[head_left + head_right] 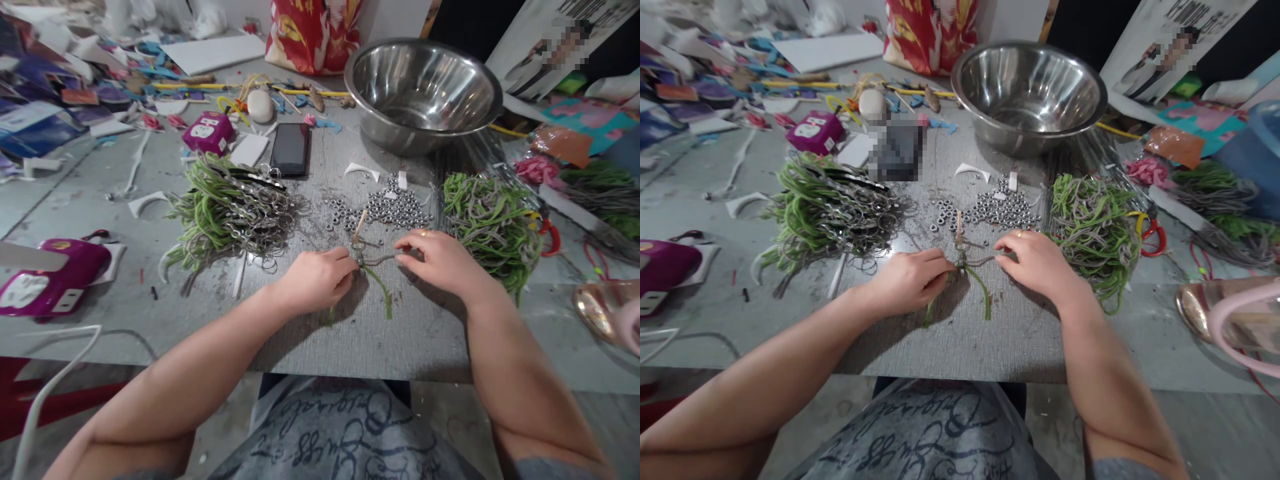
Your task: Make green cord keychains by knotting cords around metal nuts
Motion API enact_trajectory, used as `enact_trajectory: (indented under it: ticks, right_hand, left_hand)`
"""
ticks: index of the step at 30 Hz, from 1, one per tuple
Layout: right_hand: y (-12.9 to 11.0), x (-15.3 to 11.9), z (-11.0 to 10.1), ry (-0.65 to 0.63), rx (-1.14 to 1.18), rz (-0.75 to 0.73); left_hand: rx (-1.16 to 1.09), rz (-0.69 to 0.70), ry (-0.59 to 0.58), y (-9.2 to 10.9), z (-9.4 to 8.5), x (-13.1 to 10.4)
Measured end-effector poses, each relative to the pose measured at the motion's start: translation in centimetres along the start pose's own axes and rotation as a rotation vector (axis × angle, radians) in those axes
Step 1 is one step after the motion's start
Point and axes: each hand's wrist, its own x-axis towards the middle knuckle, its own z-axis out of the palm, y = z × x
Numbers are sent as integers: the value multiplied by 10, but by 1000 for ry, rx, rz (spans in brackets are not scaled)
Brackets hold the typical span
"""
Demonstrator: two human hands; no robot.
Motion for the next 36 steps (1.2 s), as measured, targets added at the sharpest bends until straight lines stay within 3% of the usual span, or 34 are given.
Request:
enact_trajectory:
  ticks: [5,8,10,16,19,22,30,33,36]
  right_hand:
    - [5,-1,1,-168,-143,91]
    - [0,0,4,-235,-88,175]
    - [-5,0,5,-227,103,216]
    - [-28,4,8,-171,1133,353]
    - [-35,6,13,-156,1405,451]
    - [-37,7,18,-134,1523,490]
    - [-35,7,22,-123,1505,471]
    - [-37,4,21,65,1268,378]
    - [-43,-1,18,239,867,110]
  left_hand:
    - [-21,-9,57,-1,1,0]
    - [-41,-19,67,-1,1,0]
    - [-62,-39,71,0,0,1]
    - [-241,-105,100,2,-3,1]
    - [-348,-100,96,3,-3,2]
    - [-418,-96,69,3,-1,3]
    - [-466,-90,42,3,3,6]
    - [-494,-114,61,3,4,6]
    - [-522,-115,72,2,4,6]
